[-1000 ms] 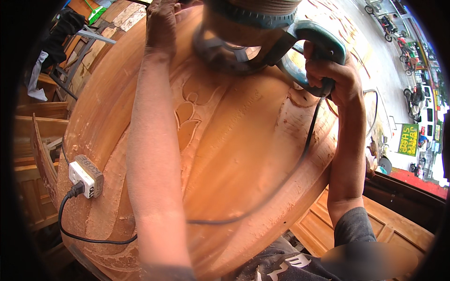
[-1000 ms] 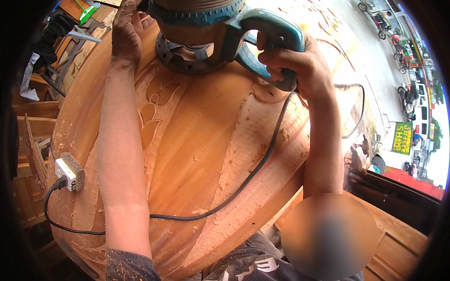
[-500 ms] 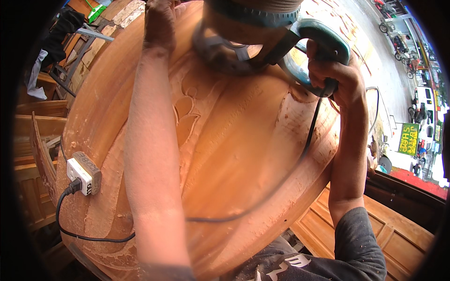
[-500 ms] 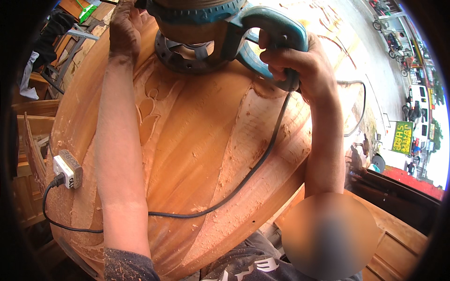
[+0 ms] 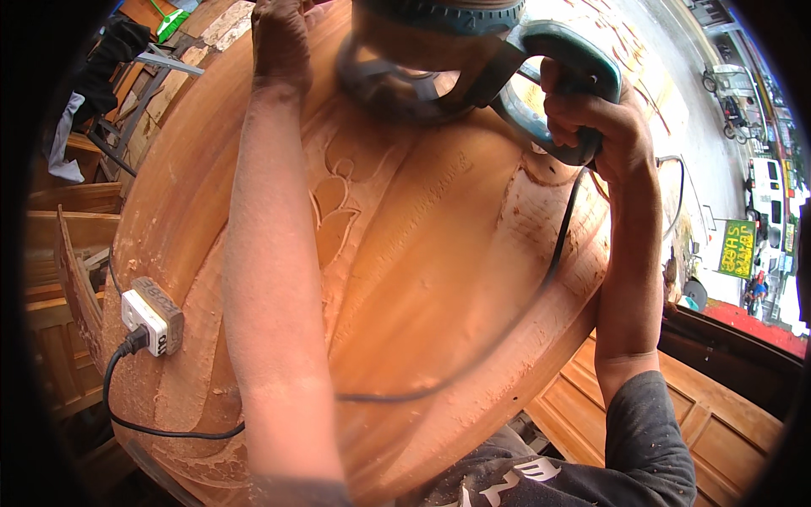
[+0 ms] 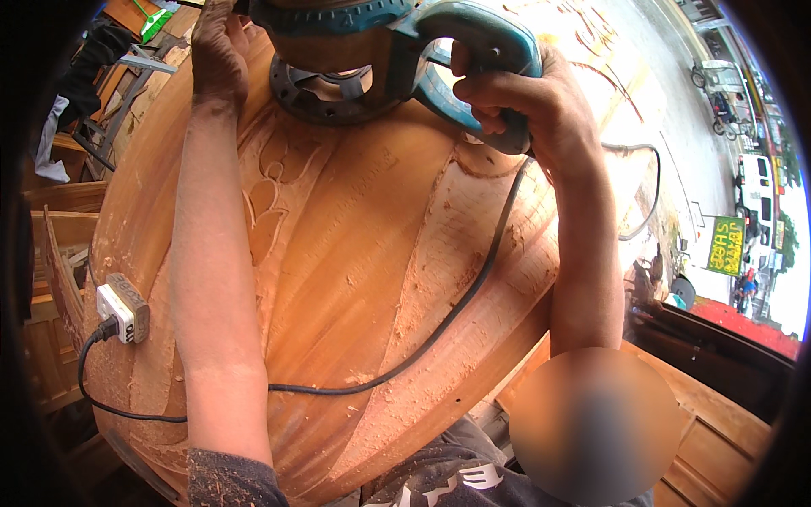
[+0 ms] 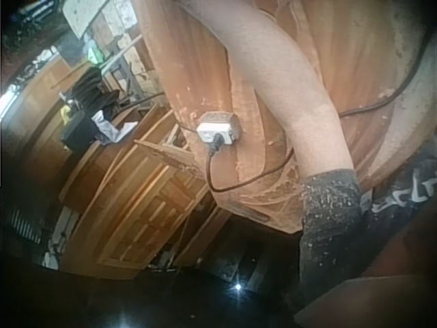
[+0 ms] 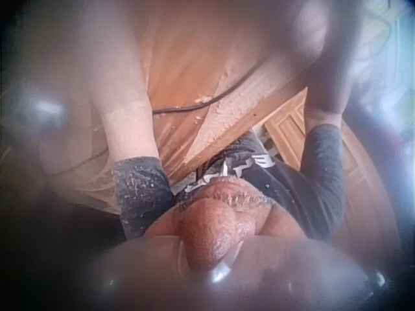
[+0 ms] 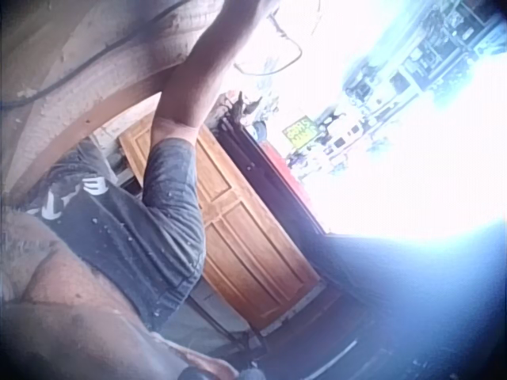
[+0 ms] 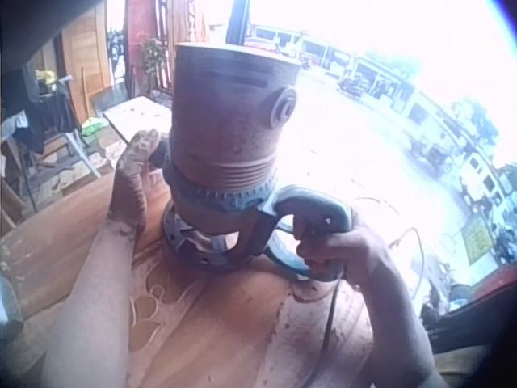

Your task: The person carves decorative floral patterns into a large wooden panel using a handheld router, periodically brushing away wood shavings with their hands.

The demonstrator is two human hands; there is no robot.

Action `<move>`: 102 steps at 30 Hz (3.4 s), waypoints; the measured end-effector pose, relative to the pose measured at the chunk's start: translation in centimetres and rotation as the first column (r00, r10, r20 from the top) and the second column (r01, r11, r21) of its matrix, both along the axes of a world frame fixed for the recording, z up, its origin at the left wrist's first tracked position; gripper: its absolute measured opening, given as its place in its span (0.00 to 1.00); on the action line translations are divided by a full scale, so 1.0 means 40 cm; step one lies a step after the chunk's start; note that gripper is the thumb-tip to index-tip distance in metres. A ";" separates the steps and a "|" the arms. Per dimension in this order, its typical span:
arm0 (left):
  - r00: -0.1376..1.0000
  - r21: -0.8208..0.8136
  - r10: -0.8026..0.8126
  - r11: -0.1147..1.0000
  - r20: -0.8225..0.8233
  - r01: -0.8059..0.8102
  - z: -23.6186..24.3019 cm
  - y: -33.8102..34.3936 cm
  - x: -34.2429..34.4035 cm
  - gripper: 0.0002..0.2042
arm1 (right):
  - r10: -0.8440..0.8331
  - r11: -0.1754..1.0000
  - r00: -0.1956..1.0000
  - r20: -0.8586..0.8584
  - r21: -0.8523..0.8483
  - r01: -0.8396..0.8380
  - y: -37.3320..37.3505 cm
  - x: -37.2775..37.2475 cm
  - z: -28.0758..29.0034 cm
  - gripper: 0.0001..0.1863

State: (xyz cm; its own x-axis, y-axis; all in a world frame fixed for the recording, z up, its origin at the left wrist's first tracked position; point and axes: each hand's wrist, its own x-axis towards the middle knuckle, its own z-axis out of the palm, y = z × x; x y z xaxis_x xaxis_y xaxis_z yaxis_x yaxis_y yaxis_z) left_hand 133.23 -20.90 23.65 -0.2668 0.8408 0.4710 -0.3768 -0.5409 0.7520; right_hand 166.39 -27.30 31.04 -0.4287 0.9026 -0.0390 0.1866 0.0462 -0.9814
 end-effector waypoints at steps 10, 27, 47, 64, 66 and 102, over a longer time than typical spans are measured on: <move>0.990 -0.056 0.123 0.991 0.068 -0.120 0.017 -0.017 0.015 0.10 | -0.026 1.000 1.000 -0.010 0.004 0.027 -0.006 -0.012 -0.002 0.11; 0.992 -0.012 0.039 0.999 -0.116 -0.041 0.026 -0.039 0.010 0.08 | -0.022 0.999 0.999 -0.038 -0.042 0.021 -0.020 0.010 0.000 0.12; 0.962 -0.352 0.099 0.917 -0.254 -0.187 0.023 -0.013 0.016 0.24 | 0.025 1.000 0.999 -0.048 0.016 -0.024 0.042 0.029 -0.006 0.11; 0.972 -0.308 0.037 0.945 -0.231 -0.110 0.033 0.014 0.052 0.28 | -0.006 1.000 1.000 -0.023 -0.004 0.006 0.073 0.034 0.002 0.10; 0.972 -0.243 0.016 0.967 -0.234 -0.075 0.027 0.025 0.033 0.28 | -0.005 1.000 1.000 -0.025 -0.008 0.004 0.075 0.028 0.002 0.10; 0.968 -0.259 0.022 0.962 -0.248 -0.088 0.038 0.008 0.070 0.24 | -0.042 0.999 0.999 -0.009 0.015 0.042 0.052 0.065 0.005 0.11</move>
